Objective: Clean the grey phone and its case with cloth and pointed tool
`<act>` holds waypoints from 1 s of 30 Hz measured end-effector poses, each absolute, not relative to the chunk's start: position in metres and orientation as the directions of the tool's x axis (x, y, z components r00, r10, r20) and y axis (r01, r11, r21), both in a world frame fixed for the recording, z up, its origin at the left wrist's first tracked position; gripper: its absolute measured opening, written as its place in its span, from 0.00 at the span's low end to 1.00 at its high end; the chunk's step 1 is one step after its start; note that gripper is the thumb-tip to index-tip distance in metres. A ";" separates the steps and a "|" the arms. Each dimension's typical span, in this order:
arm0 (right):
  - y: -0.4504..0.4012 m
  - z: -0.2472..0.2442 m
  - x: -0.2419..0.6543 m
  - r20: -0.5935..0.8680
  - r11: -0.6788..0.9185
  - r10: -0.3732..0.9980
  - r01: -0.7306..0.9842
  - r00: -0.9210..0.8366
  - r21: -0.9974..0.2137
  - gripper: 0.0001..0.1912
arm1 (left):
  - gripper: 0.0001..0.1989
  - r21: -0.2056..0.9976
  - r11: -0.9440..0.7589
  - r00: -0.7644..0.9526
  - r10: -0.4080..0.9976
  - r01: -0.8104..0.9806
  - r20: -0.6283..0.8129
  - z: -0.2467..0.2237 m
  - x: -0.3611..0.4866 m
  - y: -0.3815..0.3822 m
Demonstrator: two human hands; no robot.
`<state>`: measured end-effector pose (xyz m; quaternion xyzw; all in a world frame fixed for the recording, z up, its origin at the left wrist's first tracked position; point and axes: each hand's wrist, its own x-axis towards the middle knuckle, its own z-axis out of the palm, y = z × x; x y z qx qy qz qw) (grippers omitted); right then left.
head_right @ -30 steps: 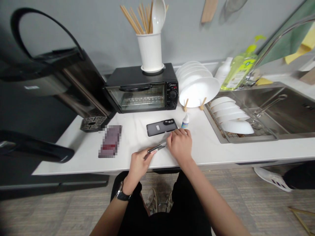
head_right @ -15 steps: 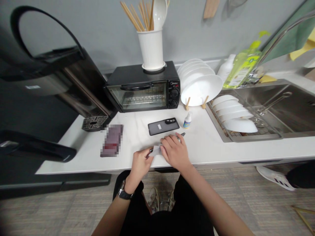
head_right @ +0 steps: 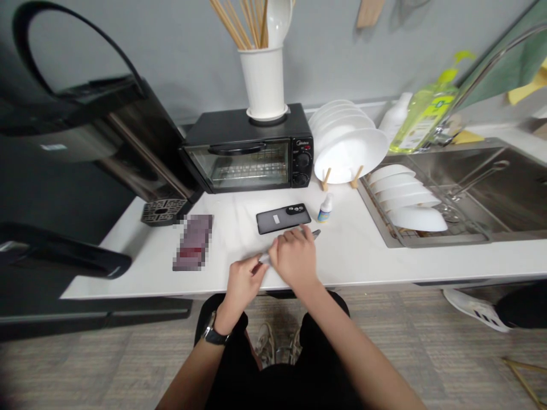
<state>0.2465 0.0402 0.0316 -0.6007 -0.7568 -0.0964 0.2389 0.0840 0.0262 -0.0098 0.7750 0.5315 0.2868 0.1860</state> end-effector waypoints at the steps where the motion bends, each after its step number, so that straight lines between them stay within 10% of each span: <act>1: 0.035 0.029 0.234 0.478 0.341 0.847 0.927 -0.232 -0.154 0.16 | 0.12 0.570 -0.364 0.270 0.931 0.737 0.245 -0.012 0.083 0.027; 7: 0.017 0.002 0.220 0.545 0.608 0.701 0.784 -0.460 -0.121 0.16 | 0.10 0.545 -0.368 0.281 0.929 0.753 0.239 -0.016 0.081 0.031; 24: 0.058 0.038 0.301 0.393 0.112 0.916 0.991 -0.076 -0.068 0.19 | 0.11 0.707 -0.375 0.282 0.926 0.599 0.252 -0.005 0.083 0.027; 30: 0.035 0.037 0.231 0.400 0.345 0.876 0.929 -0.269 -0.132 0.16 | 0.13 0.590 -0.382 0.278 0.924 0.712 0.262 -0.013 0.082 0.027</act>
